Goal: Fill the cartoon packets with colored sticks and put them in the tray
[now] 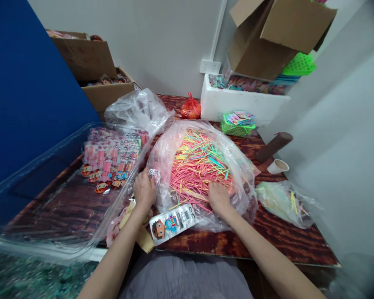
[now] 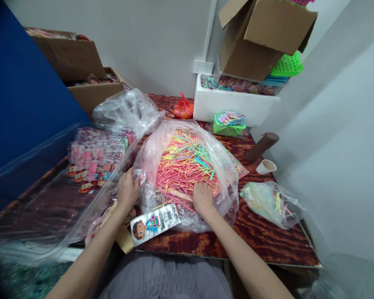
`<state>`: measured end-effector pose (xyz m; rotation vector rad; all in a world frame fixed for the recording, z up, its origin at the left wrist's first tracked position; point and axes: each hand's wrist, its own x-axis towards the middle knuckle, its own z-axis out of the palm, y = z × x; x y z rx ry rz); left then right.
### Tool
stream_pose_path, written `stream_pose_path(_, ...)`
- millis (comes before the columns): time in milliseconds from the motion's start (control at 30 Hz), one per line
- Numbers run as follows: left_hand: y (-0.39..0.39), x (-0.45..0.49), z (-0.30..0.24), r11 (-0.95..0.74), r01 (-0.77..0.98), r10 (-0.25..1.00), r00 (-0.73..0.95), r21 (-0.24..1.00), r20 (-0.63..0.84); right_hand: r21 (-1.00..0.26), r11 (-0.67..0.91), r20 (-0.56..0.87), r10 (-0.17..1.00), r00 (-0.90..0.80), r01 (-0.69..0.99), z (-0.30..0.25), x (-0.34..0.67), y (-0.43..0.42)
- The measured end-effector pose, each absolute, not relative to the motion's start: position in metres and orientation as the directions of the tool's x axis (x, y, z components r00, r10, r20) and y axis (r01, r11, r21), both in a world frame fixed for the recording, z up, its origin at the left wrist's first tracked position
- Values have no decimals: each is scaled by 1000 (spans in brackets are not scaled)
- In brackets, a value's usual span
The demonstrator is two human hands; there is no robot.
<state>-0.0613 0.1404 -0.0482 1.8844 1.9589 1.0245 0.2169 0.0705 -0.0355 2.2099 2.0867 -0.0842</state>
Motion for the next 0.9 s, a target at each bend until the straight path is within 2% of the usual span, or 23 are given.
stream_pose_path(167, 128, -70, -41, -193, 843, 916, -28, 502, 400, -35, -56, -187, 981, 49, 998, -35, 226, 76)
stream_pose_path(467, 96, -60, -16, -269, 783, 910, 16, 560, 415, -180, -30, -276, 961, -22, 983, -19, 258, 74)
stream_pose_path(667, 88, -41, -23, -314, 726, 934, 121, 612, 335, -148, -29, -300, 954, -17, 989, -22, 251, 71)
stream_pose_path(900, 79, -30, -19, -284, 662, 956, 140, 693, 258, -93, -10, -272, 962, -16, 996, -23, 225, 78)
